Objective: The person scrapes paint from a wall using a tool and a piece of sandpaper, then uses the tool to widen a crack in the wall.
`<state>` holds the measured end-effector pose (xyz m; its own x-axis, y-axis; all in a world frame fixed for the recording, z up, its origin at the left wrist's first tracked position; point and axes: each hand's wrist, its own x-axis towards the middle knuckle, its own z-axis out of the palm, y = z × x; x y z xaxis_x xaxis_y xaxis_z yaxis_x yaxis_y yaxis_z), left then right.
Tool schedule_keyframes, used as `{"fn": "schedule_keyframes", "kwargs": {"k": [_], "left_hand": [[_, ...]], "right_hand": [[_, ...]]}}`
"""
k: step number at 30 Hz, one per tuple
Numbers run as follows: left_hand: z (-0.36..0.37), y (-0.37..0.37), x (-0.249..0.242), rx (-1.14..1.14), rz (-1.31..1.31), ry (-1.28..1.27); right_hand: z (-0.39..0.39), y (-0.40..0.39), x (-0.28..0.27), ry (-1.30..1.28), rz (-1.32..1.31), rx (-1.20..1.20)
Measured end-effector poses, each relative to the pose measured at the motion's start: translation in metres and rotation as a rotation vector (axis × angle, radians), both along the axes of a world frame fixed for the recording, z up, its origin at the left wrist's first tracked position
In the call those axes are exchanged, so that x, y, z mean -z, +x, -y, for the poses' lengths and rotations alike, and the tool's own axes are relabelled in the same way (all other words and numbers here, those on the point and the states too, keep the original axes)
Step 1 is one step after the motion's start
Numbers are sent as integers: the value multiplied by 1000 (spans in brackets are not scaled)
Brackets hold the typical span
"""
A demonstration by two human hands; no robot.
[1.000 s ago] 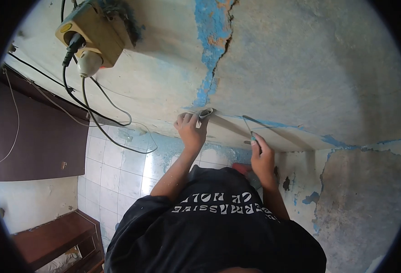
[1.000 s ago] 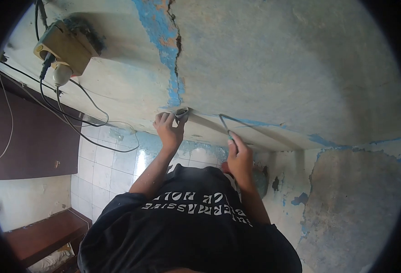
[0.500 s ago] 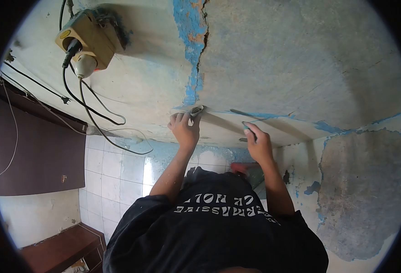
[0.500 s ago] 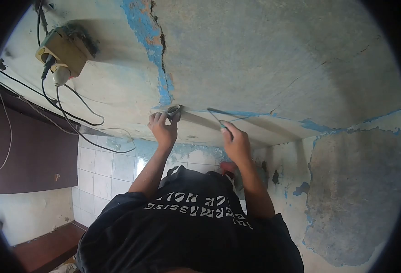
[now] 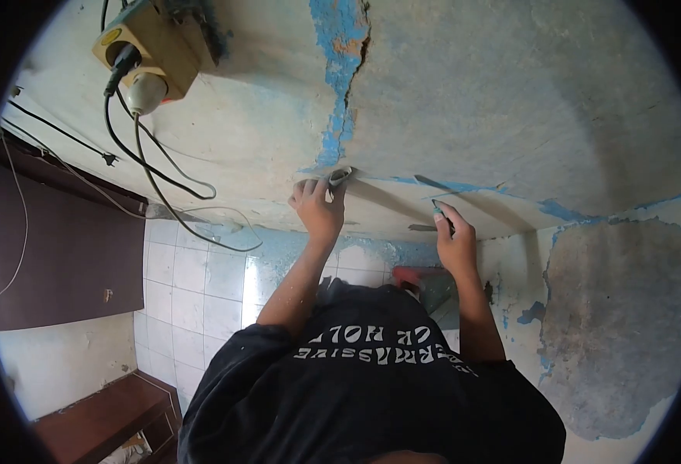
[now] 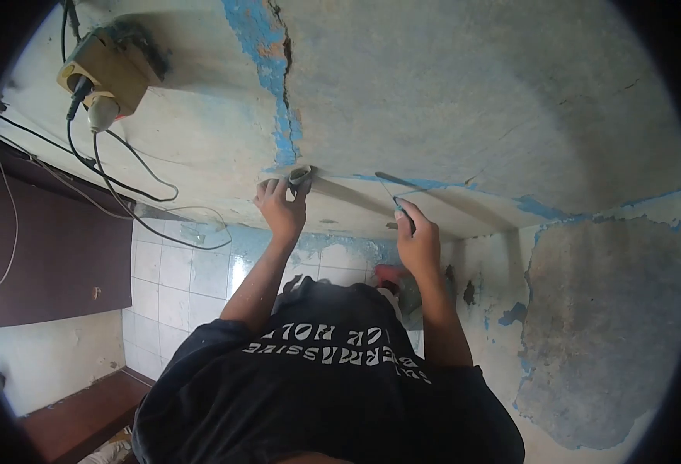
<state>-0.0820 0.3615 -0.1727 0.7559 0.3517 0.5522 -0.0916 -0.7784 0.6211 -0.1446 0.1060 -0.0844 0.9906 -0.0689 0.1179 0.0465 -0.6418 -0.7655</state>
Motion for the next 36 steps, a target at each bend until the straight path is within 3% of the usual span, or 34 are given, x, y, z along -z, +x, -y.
{"fn": "schedule_keyframes", "kwargs": {"k": [4,6,8,14,20,24,29,33,36], "left_hand": [[4,-3,4,-14,34,16],[-1,1,0,-12,20,44],[-1,-1,1,-21,13,37],[1,1,1,-15,35,-14],[-3,2,-1,-7,31,23],[-3,2,-4,10,6,-1],[-6,1,-7,12,13,11],[-3,1,-3,16,-22,-4],[-4,2,-3,18,-6,14]], "right_hand": [[-37,24,-5,-111,-119,-125],[-36,25,1,-117,-93,-116],[-15,13,14,-16,110,-74],[-21,16,2,-116,73,-76],[-18,12,-18,-19,21,-57],[-40,20,9,-119,120,-140],[-31,6,-15,-109,68,-31],[-28,5,2,-102,164,-38],[-21,6,-10,-49,95,-22]]}}
